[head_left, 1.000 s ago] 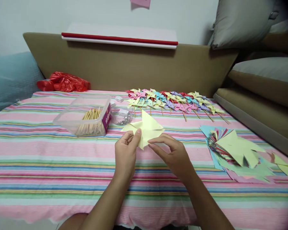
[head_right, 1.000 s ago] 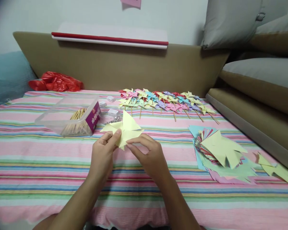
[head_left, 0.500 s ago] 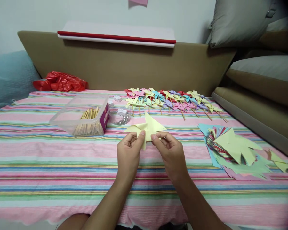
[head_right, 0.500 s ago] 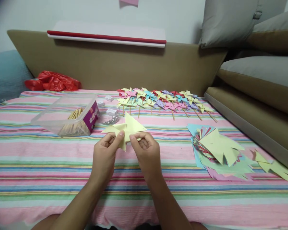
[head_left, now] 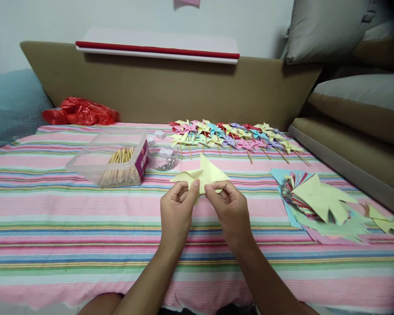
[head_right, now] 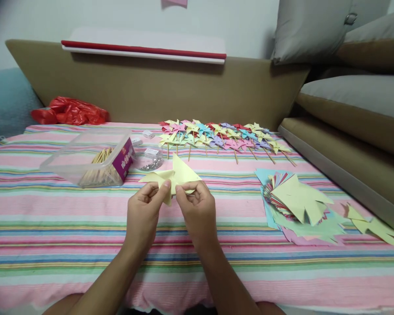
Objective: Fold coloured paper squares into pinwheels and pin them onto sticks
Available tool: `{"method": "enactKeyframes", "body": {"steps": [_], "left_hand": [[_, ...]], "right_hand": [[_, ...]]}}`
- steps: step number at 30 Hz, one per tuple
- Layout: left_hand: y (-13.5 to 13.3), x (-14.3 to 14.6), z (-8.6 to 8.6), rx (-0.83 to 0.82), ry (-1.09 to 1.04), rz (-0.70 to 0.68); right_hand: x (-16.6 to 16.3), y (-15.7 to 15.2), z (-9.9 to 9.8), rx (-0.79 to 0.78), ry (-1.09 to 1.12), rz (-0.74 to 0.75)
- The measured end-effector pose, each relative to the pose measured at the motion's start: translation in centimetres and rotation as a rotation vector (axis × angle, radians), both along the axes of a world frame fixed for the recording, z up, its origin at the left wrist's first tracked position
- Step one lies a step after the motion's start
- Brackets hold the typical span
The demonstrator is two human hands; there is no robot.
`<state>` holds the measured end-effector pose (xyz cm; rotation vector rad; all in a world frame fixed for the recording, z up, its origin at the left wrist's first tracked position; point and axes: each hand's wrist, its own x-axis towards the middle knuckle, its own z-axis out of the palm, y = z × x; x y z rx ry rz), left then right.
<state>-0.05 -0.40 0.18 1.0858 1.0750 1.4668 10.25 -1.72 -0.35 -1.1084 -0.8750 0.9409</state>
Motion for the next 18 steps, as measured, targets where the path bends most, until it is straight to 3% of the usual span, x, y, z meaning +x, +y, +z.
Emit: {"method": "enactKeyframes", "body": {"steps": [18], "left_hand": [[-0.24, 0.1, 0.2, 0.005, 0.028, -0.007]], "right_hand": [[-0.74, 0.18, -0.35, -0.019, 0.049, -0.086]]}}
